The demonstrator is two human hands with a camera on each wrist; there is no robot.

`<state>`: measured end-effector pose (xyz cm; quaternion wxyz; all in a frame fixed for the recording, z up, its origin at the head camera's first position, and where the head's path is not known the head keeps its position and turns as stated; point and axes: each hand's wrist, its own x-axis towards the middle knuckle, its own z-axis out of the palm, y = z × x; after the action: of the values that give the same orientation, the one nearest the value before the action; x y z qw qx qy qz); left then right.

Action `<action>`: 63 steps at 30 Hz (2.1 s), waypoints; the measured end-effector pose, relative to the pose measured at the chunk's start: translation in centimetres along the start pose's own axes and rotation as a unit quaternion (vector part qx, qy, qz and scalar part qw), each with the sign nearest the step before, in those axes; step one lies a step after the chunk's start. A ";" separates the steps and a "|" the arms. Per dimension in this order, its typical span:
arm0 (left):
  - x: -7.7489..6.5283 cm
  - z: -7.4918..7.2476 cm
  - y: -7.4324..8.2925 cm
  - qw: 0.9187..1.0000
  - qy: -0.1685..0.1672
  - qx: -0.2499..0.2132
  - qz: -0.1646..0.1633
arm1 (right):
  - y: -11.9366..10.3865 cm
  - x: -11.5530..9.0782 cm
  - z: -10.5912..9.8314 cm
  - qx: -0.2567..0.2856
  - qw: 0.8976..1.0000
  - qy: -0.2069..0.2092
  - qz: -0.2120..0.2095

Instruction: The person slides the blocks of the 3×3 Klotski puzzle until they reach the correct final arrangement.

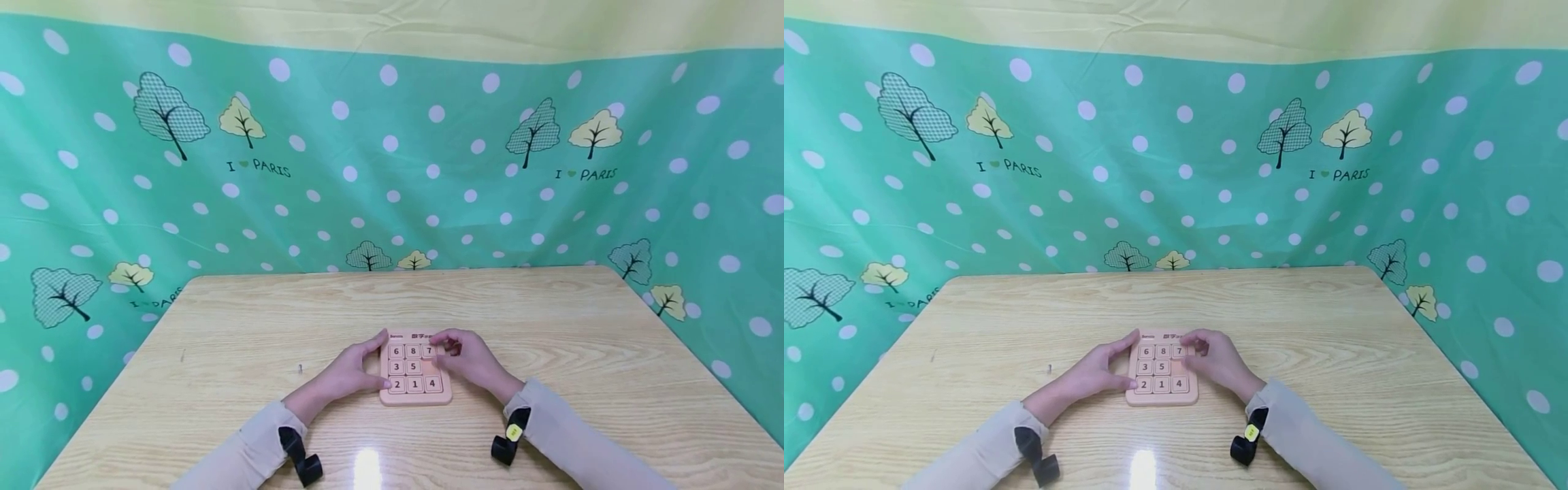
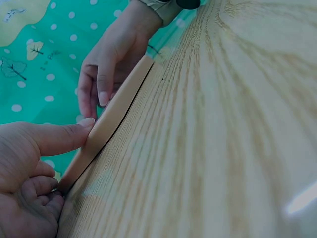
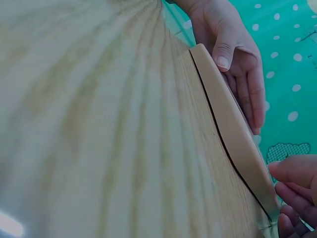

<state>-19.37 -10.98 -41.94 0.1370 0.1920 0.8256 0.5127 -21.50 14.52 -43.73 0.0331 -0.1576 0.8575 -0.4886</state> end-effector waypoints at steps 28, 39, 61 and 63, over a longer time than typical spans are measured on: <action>0.8 0.0 -1.8 1.000 -0.008 -0.006 -0.001 | -0.3 -1.2 0.3 0.019 1.000 -0.013 0.005; 0.8 0.0 -2.0 1.000 -0.005 -0.003 0.000 | -0.3 -1.8 0.3 0.029 0.999 -0.018 -0.007; 0.8 0.0 -2.1 1.000 -0.009 -0.004 0.005 | -1.1 0.3 2.3 0.039 0.999 0.033 0.001; 0.8 0.0 -2.1 1.000 -0.011 -0.004 0.006 | -1.2 0.6 2.5 0.050 0.998 0.033 -0.001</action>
<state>-20.45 -11.48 -43.81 0.1437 0.2016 0.8208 0.5147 -21.21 11.69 -44.00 0.0121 -0.1398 0.8325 -0.5359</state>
